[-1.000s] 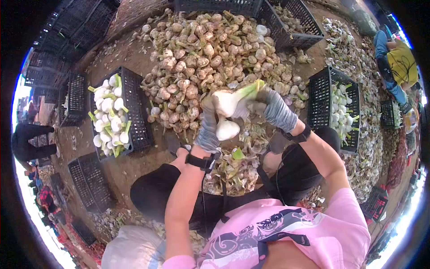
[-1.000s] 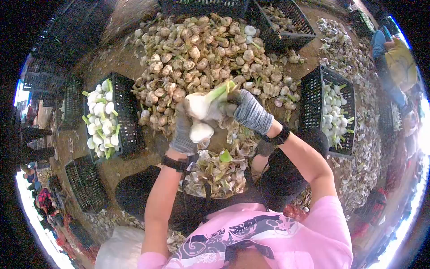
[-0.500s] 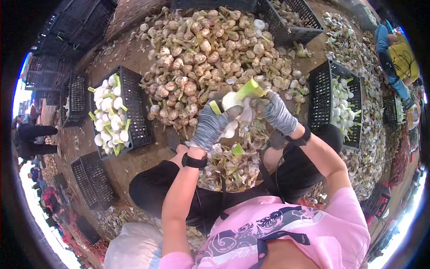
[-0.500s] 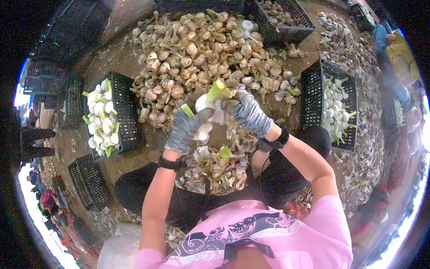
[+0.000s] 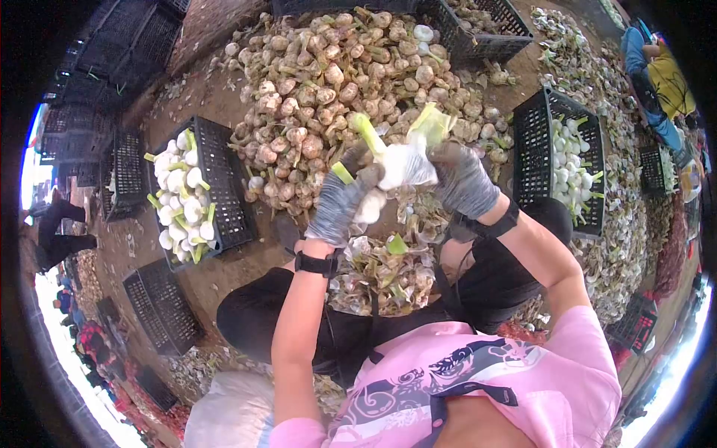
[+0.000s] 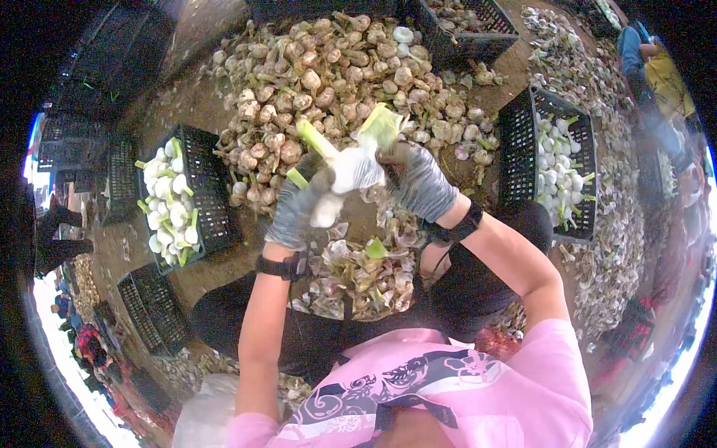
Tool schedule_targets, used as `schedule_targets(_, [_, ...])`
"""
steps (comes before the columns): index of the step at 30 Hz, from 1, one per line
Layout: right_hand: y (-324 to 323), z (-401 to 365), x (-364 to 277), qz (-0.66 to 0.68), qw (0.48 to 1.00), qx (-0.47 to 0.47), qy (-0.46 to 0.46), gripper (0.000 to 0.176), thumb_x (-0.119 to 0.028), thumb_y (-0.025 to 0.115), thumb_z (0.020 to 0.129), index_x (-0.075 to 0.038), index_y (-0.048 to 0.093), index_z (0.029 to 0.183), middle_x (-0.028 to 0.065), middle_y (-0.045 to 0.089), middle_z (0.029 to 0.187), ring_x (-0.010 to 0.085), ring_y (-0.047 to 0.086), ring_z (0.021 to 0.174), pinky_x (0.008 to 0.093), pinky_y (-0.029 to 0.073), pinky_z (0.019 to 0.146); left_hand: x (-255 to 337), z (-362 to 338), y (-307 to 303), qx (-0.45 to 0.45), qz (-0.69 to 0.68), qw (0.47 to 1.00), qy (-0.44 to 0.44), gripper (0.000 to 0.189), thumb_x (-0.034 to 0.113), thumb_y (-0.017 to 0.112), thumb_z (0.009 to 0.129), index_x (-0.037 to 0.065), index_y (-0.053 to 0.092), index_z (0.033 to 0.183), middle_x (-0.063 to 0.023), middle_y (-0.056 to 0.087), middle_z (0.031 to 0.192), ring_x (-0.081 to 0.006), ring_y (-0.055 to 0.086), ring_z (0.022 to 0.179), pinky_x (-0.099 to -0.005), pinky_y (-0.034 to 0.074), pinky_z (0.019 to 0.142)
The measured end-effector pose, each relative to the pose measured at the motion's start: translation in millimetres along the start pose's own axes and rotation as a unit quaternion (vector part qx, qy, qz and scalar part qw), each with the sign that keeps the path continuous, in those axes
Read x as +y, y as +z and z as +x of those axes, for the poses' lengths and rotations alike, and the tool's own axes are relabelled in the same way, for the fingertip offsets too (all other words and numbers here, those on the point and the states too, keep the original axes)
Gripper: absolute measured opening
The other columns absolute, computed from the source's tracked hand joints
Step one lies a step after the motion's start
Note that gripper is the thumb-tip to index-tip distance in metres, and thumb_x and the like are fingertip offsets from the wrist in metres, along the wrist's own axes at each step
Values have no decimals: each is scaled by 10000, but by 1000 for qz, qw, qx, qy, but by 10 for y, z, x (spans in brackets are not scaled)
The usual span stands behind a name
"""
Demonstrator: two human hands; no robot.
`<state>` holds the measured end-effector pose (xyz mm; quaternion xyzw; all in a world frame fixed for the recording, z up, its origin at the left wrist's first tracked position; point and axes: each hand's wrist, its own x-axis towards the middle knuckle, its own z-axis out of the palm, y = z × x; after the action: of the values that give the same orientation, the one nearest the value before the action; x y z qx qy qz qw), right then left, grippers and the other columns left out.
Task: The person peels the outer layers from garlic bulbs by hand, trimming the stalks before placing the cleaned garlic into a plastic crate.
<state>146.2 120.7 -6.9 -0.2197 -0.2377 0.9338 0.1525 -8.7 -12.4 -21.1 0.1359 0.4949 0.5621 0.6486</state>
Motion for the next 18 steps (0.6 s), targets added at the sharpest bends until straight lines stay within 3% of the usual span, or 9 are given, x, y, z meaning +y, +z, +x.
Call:
schedule_targets(3, [21,-40,-8,-459,879,1,-131,288,29,472,748,17,531,1030,135,547,1021,245,554,897,308,448,805,3,59,47,139,218,948,183,358,275,663,770,31,573,1016,-2,584,745,-72,528,628,-203,426,535])
schedule_targets(4, [105,-46,77,-506,844,17,-180,301,14,494,737,8,537,1034,157,505,1088,269,530,948,326,439,825,129,-47,221,154,130,973,115,270,216,682,759,28,590,929,-25,599,757,-77,531,573,-202,409,469])
schedule_targets(6, [2,3,248,-671,648,-7,-359,337,-8,536,707,-23,562,1043,208,382,1235,331,448,1081,354,406,880,48,0,291,195,58,972,115,278,216,681,760,20,592,934,-28,601,762,-81,535,585,-204,414,485])
schedule_targets(7, [20,-7,252,-672,648,-10,-358,337,-8,536,707,-23,562,1043,208,382,1235,331,448,1081,354,406,880,1,17,295,234,-13,966,112,286,217,681,761,12,593,939,-32,604,767,-85,539,598,-206,419,501])
schedule_targets(9, [74,-36,255,-746,548,-59,-373,378,-6,538,704,-47,553,1080,224,389,1221,351,449,1083,347,399,892,-40,31,262,230,-62,964,117,267,190,672,768,1,596,940,-24,608,778,-82,541,610,-210,428,525])
schedule_targets(11, [137,-26,231,-737,560,-57,-375,392,-22,545,734,-45,521,1124,190,458,1177,300,489,1059,335,405,894,4,-6,247,261,23,957,124,237,155,660,774,6,600,949,-19,610,796,-82,542,631,-225,436,548])
schedule_targets(13, [228,-111,131,-361,911,-13,-200,343,-66,530,793,-30,506,1133,120,537,1098,222,538,988,328,426,876,-94,40,79,243,49,957,151,236,142,652,776,13,603,967,-31,620,831,-92,559,676,-227,452,601])
schedule_targets(16, [-17,30,-27,-17,997,19,-78,329,-265,517,849,-19,518,1066,76,591,972,193,581,871,336,474,811,-67,-3,-9,133,238,917,290,282,200,662,766,17,605,974,-52,630,883,-107,586,787,-230,469,701])
schedule_targets(18, [-3,66,-125,99,991,85,39,328,-359,478,864,-66,526,1005,83,602,859,214,608,755,326,510,702,63,-57,49,61,182,948,252,298,226,659,768,17,605,974,-57,628,901,-109,585,808,-237,469,709])
